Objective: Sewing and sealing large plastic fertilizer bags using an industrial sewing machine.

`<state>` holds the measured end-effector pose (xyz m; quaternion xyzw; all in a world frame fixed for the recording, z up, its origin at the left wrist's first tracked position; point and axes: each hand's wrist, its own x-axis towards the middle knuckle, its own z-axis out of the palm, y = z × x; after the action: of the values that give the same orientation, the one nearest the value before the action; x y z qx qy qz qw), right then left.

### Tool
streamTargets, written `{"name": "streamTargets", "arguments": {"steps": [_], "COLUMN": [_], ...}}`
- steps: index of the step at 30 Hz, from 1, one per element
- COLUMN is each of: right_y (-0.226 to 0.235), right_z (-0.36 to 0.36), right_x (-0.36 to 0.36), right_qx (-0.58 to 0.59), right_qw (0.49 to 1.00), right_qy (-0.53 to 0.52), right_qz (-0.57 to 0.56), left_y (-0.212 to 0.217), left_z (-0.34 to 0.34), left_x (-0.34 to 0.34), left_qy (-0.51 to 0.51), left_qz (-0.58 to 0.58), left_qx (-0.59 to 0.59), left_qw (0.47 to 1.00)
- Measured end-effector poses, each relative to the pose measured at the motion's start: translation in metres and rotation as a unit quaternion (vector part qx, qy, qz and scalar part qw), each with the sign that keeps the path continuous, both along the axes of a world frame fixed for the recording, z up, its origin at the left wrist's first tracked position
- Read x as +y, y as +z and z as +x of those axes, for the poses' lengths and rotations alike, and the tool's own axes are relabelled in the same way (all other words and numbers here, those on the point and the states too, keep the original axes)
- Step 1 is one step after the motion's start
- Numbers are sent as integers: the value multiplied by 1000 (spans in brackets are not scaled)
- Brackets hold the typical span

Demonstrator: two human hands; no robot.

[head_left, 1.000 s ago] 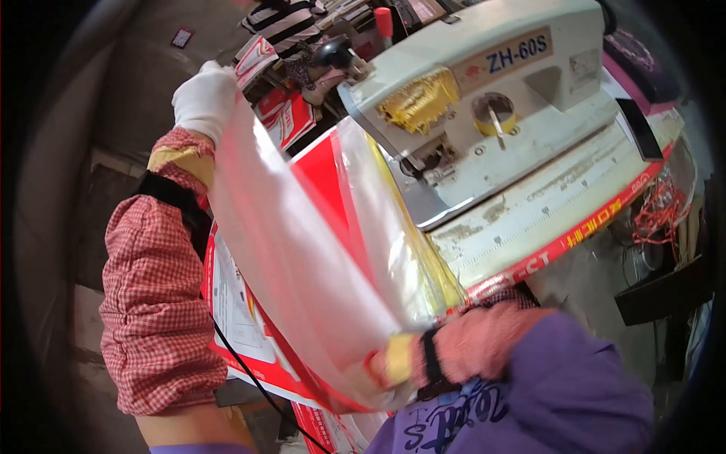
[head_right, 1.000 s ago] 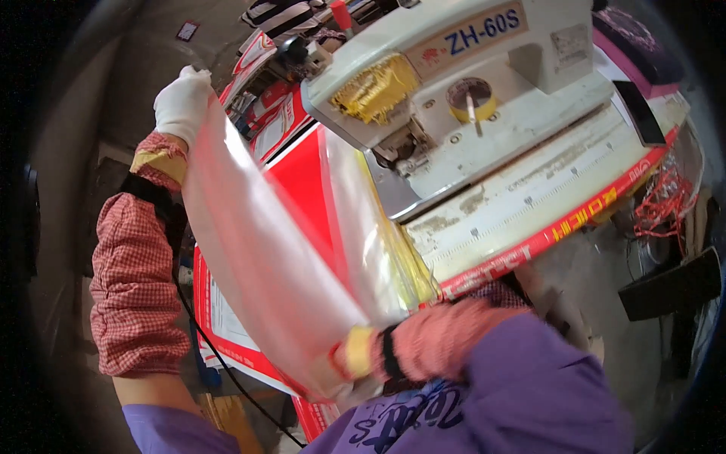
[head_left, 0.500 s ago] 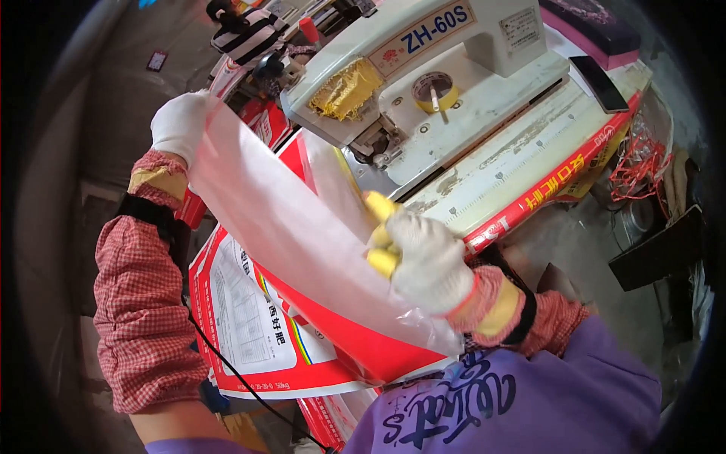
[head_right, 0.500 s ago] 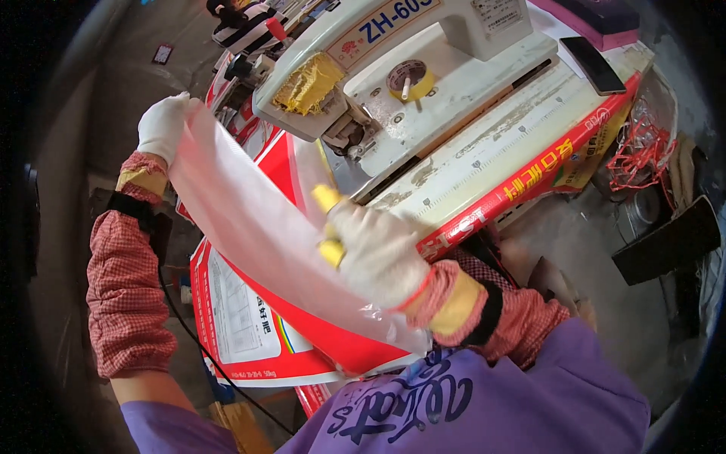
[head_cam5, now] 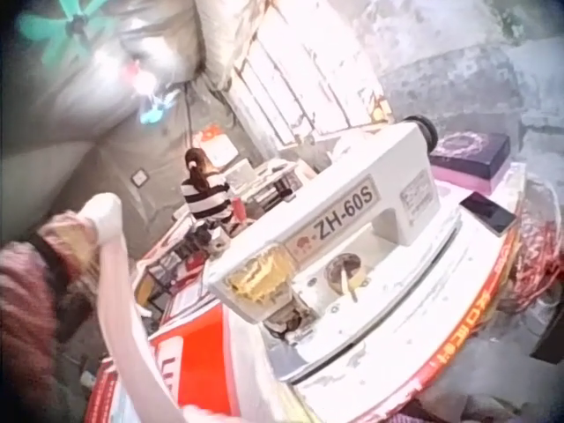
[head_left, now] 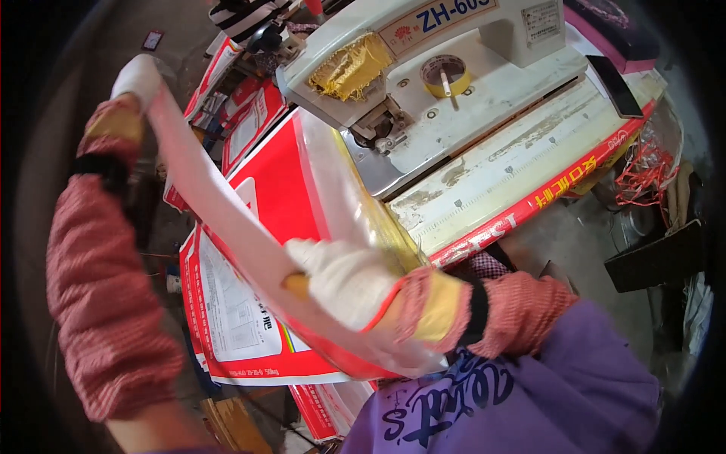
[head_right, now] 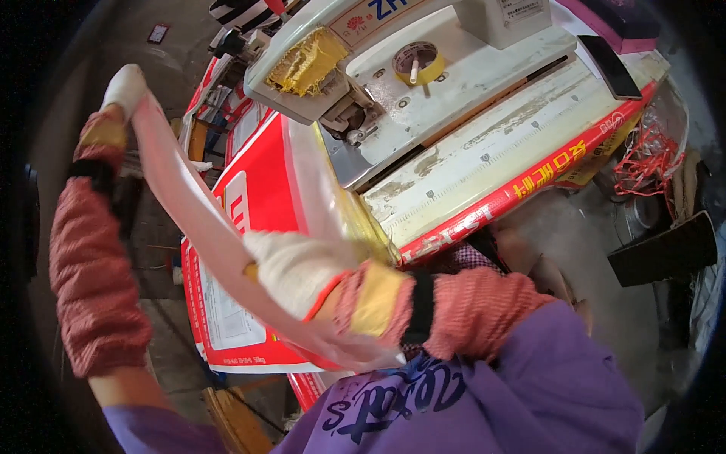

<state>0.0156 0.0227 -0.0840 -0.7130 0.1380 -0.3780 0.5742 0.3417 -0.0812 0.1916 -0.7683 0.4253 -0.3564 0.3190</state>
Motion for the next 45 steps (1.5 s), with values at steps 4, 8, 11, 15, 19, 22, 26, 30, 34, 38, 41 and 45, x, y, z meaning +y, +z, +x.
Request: {"name": "streamTargets", "arguments": {"steps": [4,8,11,15,19,22,26,30,34,38,41,45], "right_y": [11,-58,-85,-75,-70,-88,-77,-70,-43,-56,-125,-32], "right_z": [-50,-156,-182,-179,-179,-183,-195,-195,-137,-55,18,42], "right_x": [-21,-50,-43,-38,-33,-34,-30,-34,-54,-88,-127,-138], "right_qx": [75,157,209,189,162,222,401,467,480,339,81,434], "right_qw": [995,972,867,856,884,964,916,883,857,878,854,819], "right_qy": [28,101,74,-11,-48,-48,-20,54,74,-8,-127,-17], "right_qz": [-56,142,446,482,436,141,13,-21,-172,-339,-498,-374], "left_y": [-183,-319,-324,-323,-342,-341,-296,-294,-309,-274,-197,-176], "left_z": [-78,-75,-90,-75,-73,-81,-114,-134,-89,-11,-48,-70], "left_x": [-51,-19,-16,-22,-25,-28,-3,1,-41,-71,-79,-54], "left_qy": [-249,-247,-305,-451,-426,-279,-160,-262,-292,-252,-164,-160], "left_qz": [-156,-15,-55,-113,-143,-195,48,123,-79,-57,19,127], "left_qx": [34,136,267,339,541,754,447,332,386,215,144,138], "left_qw": [955,959,913,818,711,562,879,898,871,942,976,969]}}
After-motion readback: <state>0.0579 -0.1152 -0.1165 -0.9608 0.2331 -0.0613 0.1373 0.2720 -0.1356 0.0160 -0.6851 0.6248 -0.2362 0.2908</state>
